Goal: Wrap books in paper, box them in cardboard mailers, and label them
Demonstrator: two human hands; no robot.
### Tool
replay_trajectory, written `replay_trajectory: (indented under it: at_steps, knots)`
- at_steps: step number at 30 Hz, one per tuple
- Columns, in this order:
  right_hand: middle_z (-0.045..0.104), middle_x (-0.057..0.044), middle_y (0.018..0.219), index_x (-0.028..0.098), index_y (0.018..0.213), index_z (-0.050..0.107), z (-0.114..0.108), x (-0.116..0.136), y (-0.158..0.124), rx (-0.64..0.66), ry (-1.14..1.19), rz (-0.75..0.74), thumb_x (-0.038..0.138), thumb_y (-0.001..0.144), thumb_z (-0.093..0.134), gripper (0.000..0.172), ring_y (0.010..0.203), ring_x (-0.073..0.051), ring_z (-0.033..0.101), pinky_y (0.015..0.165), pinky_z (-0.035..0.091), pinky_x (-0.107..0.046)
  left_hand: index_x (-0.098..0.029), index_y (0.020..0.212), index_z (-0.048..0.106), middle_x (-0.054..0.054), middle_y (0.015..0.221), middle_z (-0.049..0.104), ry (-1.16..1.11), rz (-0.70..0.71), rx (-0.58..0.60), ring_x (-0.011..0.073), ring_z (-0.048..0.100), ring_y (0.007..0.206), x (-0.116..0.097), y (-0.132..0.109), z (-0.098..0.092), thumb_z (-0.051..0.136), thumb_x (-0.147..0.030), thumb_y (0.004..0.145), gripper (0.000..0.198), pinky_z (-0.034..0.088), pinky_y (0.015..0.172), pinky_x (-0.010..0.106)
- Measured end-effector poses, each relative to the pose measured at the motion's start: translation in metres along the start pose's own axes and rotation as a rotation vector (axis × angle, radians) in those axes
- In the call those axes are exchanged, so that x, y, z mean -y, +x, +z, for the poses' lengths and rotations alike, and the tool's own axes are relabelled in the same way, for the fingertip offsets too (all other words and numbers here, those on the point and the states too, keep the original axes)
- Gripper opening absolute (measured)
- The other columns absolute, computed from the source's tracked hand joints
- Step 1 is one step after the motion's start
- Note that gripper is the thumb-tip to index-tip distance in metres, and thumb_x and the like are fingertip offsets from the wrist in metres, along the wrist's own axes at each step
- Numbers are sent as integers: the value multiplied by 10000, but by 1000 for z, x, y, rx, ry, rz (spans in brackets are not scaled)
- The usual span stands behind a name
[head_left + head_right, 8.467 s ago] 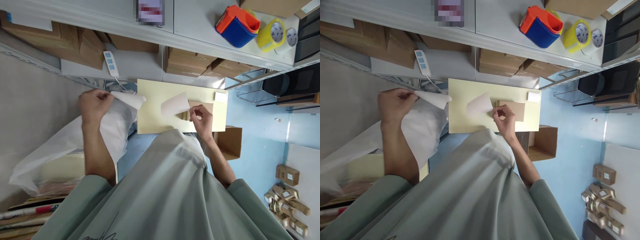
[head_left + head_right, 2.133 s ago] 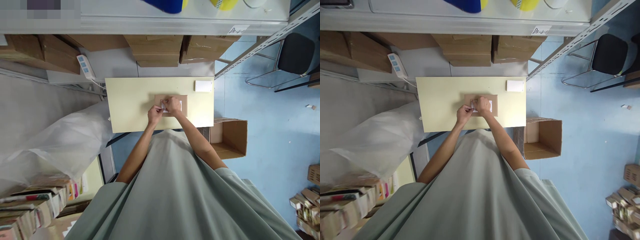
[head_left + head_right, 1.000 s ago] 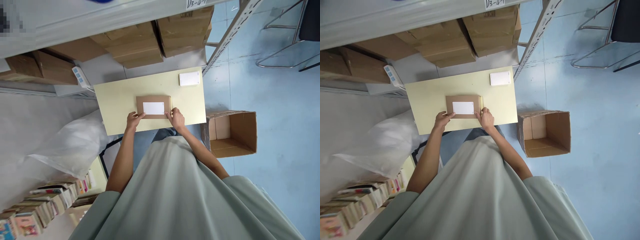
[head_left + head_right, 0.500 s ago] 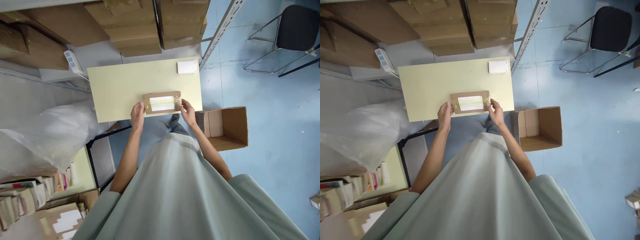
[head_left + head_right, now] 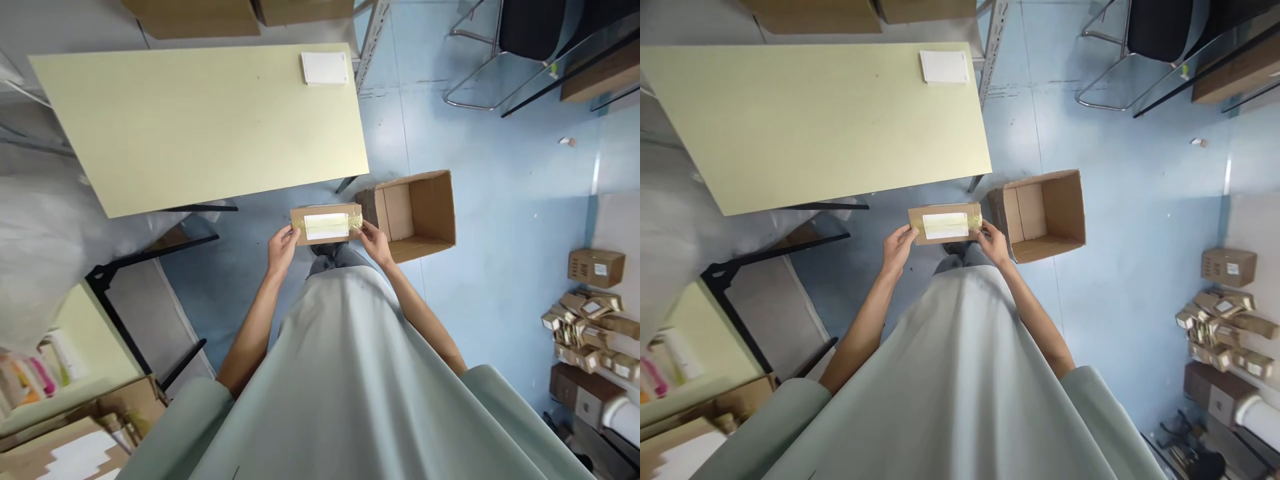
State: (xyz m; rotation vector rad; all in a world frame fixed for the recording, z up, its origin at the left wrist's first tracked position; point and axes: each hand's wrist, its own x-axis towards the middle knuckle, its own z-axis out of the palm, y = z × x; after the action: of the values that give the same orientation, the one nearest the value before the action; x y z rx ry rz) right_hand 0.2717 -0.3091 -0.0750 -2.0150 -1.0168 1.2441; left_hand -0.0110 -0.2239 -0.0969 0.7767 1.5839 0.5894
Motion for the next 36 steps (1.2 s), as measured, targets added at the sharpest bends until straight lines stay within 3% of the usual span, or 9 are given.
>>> replay_trajectory:
  at_steps: [5,9,14,18,24,28,32,36]
  knots:
    - [827,-116,1411,229,1492,749,-15,-15,-18,25,-44,52,702,998,710,685,1313,-357,799,1191,616,-522,-179,1154,813,155,1252,855,100,-52,0,343,797,1250,24,-18,10,813,-495,888,413,621,1114,459]
    - [831,-123,1397,226,1466,759,-44,-25,-27,2,-72,59,686,999,716,657,1310,-373,800,1185,615,-555,-181,1141,807,148,1251,857,81,-48,27,338,794,1247,21,-24,41,829,-478,885,393,625,1109,460]
    - [857,-102,1337,223,1379,793,-103,-60,-32,-34,-9,85,696,993,696,619,1285,-372,814,1157,630,-544,-177,1180,808,143,1174,866,85,-7,100,357,789,1249,10,-29,111,870,-467,882,420,627,1120,488]
    - [853,-99,1353,233,1335,811,-164,-93,-26,4,62,37,769,984,665,657,1302,-369,807,1169,623,-533,-171,1214,800,158,1267,845,80,37,99,348,787,1264,9,-44,178,874,-377,881,398,608,1162,496]
    - [839,-133,1377,206,1354,813,-258,-142,-5,59,137,-7,830,939,705,757,1330,-403,788,1206,601,-582,-171,1275,775,137,1376,818,11,76,43,305,782,1292,23,-94,278,784,-347,908,408,590,1183,453]
    - [825,-137,1410,198,1342,811,-309,-163,8,66,121,-7,844,931,701,774,1322,-386,790,1211,600,-575,-169,1271,772,133,1363,819,-15,66,2,310,783,1287,33,-126,327,800,-365,891,429,595,1175,459]
    - [838,-124,1384,217,1326,812,-332,-166,15,35,82,13,796,955,699,697,1321,-381,790,1206,597,-587,-170,1264,774,157,1376,812,-11,31,13,323,782,1287,34,-139,347,822,-358,899,414,598,1170,473]
    - [836,-137,1383,211,1319,816,-327,-156,14,2,81,25,770,960,703,674,1319,-387,791,1202,597,-581,-169,1296,762,169,1424,791,12,-26,31,325,774,1313,29,-136,340,826,-335,914,421,591,1185,478]
